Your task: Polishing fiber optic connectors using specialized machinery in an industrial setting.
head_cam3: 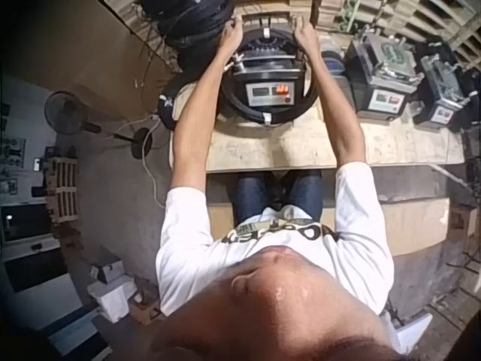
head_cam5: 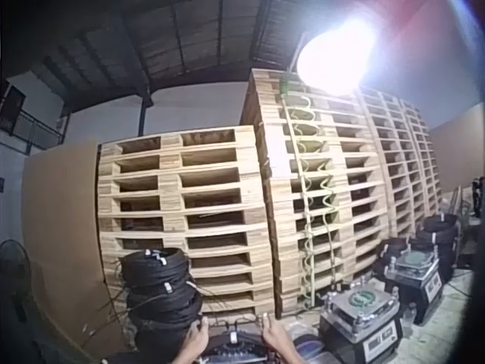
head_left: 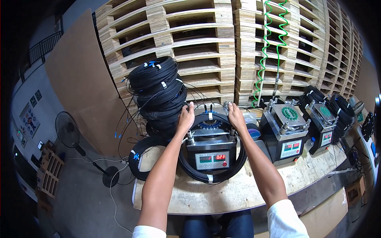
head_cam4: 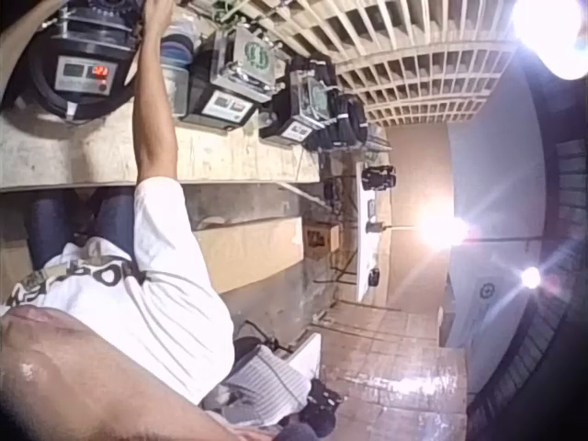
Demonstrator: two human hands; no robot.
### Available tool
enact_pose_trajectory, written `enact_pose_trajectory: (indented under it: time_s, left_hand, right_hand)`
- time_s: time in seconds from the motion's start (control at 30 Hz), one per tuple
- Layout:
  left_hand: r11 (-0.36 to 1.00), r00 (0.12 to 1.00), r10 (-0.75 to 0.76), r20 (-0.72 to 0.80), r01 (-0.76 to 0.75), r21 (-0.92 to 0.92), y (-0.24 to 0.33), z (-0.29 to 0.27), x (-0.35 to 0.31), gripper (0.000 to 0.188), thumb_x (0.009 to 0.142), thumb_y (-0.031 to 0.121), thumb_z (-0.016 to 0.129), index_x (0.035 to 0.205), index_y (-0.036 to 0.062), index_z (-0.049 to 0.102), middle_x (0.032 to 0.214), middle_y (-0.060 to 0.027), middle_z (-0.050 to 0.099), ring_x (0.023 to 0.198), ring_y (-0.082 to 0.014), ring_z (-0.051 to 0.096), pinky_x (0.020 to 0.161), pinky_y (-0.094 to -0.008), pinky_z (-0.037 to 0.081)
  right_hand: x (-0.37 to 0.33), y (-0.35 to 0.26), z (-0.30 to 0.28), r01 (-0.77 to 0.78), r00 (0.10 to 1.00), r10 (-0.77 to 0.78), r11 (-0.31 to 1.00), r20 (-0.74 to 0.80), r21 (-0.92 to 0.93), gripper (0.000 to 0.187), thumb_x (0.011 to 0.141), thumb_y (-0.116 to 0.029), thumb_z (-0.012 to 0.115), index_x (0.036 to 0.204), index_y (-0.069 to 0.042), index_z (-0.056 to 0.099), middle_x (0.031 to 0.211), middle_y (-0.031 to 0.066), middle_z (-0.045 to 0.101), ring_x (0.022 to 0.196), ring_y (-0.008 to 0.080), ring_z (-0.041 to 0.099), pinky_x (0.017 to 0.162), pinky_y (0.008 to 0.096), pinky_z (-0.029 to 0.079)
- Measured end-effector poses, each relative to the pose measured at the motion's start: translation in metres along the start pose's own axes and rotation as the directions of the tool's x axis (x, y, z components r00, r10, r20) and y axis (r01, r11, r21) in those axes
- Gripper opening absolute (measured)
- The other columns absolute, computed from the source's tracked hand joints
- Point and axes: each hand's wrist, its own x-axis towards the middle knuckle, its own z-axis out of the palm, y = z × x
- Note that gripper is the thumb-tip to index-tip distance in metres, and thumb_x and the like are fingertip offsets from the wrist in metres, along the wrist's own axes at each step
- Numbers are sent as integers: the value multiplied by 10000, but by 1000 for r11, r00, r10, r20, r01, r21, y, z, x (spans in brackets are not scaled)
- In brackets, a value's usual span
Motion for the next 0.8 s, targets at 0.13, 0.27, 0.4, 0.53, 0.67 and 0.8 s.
enact_pose_trajectory:
  time_s: [0.13,0.27,0.4,0.53,0.67,0.8]
  left_hand:
    - [1000,1000,3,16,-3,-9,6,0,-4,880,928,759,294,1478,82,410,1464,-247,468,1362,-428,436,1120,-528,338]
    - [999,1000,-17,21,18,-28,9,-2,-9,883,924,763,297,1483,88,407,1466,-244,469,1364,-426,435,1124,-528,332]
    - [999,999,-38,-7,38,-14,11,-1,-11,883,925,762,293,1484,89,404,1461,-251,471,1363,-424,438,1120,-523,338]
    - [1000,999,-24,-26,24,-13,10,-1,-10,875,931,753,301,1474,76,415,1443,-261,486,1354,-425,448,1105,-524,356]
    - [999,999,25,-33,-25,-19,5,0,-7,863,933,744,316,1459,71,435,1434,-261,495,1344,-428,458,1096,-525,367]
    - [1000,1000,22,-15,-22,-13,2,-1,-3,865,926,749,332,1448,71,454,1437,-259,493,1346,-426,456,1104,-521,358]
  right_hand:
    - [-3,-3,-6,13,1000,-13,1000,-12,7,471,1040,-400,357,1170,-5,577,1122,313,629,1082,500,572,904,552,456]
    - [-4,-5,-6,15,999,-16,1000,-40,-23,420,1026,-357,379,1132,-4,580,1077,309,641,1053,505,582,880,564,458]
    - [-2,2,-4,21,999,-21,1000,-24,-15,410,1026,-358,381,1114,-9,579,1055,304,646,1037,514,582,868,573,459]
    - [1,6,-1,30,999,-29,999,-23,15,408,1030,-363,381,1133,-17,570,1064,301,646,1040,514,581,866,573,460]
    - [1,6,0,41,999,-40,999,-29,30,414,1032,-367,391,1167,-14,560,1076,298,646,1046,509,583,866,562,468]
    - [-1,2,0,55,997,-53,998,-47,31,415,1031,-362,397,1191,-14,559,1088,302,644,1053,504,585,869,555,473]
